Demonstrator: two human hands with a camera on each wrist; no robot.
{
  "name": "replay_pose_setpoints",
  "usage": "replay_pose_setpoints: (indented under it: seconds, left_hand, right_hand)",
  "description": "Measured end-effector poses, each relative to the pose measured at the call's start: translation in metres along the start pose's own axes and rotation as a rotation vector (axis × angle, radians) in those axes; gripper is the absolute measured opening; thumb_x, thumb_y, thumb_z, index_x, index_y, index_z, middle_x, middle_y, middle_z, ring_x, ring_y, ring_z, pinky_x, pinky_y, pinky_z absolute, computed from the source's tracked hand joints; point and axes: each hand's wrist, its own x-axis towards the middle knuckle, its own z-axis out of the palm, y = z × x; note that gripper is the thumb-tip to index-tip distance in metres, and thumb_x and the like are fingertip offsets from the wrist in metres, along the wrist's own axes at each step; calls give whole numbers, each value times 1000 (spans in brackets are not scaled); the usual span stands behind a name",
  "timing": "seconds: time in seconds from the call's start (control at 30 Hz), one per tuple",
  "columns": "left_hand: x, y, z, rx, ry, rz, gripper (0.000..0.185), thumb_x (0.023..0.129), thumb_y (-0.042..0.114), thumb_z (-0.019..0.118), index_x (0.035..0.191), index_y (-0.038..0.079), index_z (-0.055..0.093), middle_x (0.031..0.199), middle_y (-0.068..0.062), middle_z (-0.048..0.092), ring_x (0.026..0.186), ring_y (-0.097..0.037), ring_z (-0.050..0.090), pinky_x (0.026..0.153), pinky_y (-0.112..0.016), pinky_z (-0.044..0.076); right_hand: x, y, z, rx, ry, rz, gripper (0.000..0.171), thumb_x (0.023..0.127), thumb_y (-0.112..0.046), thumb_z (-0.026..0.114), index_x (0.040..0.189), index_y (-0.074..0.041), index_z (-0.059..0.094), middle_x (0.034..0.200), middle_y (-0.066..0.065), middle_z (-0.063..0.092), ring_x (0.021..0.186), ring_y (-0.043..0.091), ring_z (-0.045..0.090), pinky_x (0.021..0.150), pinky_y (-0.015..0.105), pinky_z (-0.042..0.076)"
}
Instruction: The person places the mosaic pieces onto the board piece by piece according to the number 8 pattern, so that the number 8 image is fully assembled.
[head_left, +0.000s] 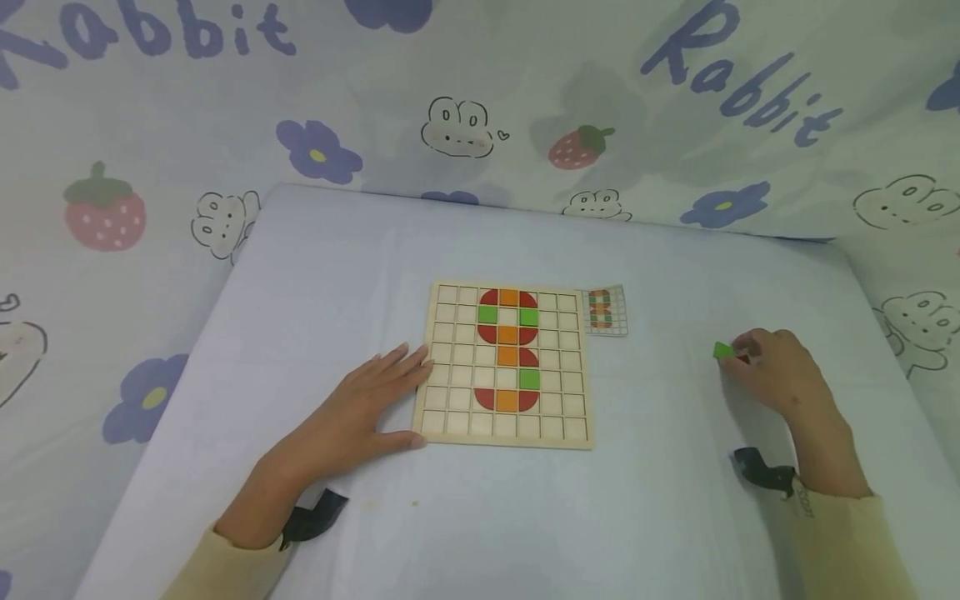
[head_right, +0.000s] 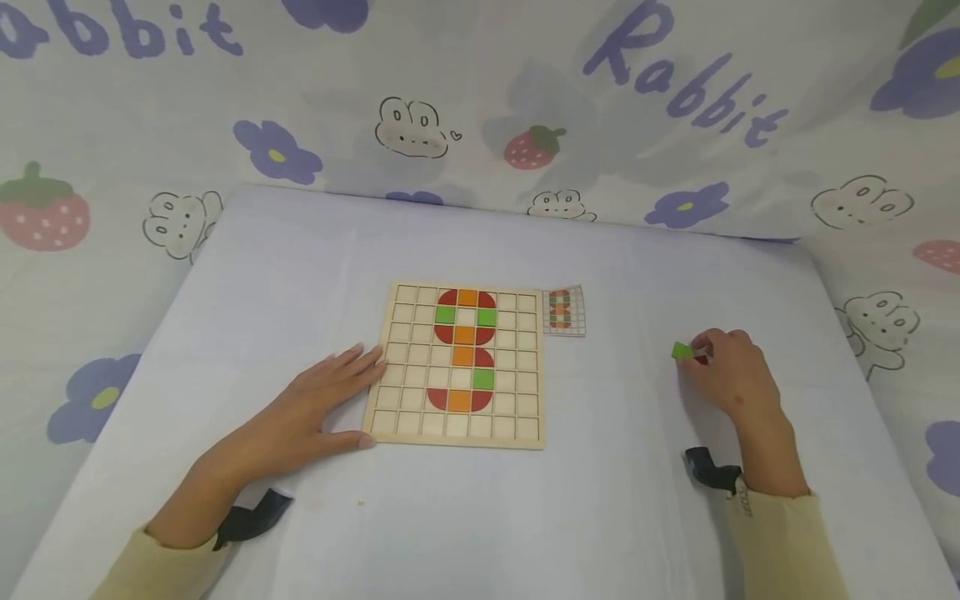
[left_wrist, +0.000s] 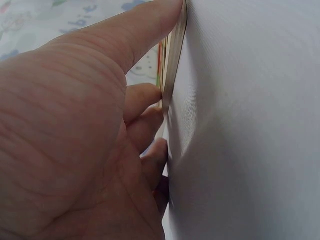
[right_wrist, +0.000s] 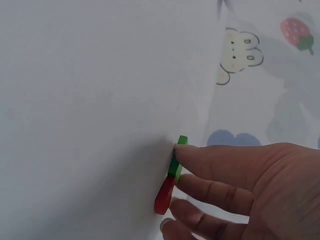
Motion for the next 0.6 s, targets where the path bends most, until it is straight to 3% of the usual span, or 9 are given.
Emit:
replay_pose_setpoints:
  seconds: [0.23,0.37,0.6]
  left_hand:
    - [0,1,0,-3,10,6,98,88,48,83,166,19,33,173,7,18,161,-22,8,128,-55,12]
    - [-1,0,1,-8,33,34,97,87,48,83,165,16,34,173,4,21,161,-26,11,127,-57,13]
    - [-1,-1,1,-8,23,26,96,88,48,82,165,17,34,173,6,19,161,-23,9,128,-55,12]
  right_hand:
    - [8,3,-6,67,-88,42,44,101,-21,67,125,14,57,113,32,64,93,40,64,68,46,56]
    - [9,4,-7,82,-119,68,49,101,-25,68,126,15,56,113,31,65,92,38,65,67,42,55]
    - [5,-4,1,106,-46,73,48,99,-27,71,125,12,58,113,32,66,95,40,65,69,43,56]
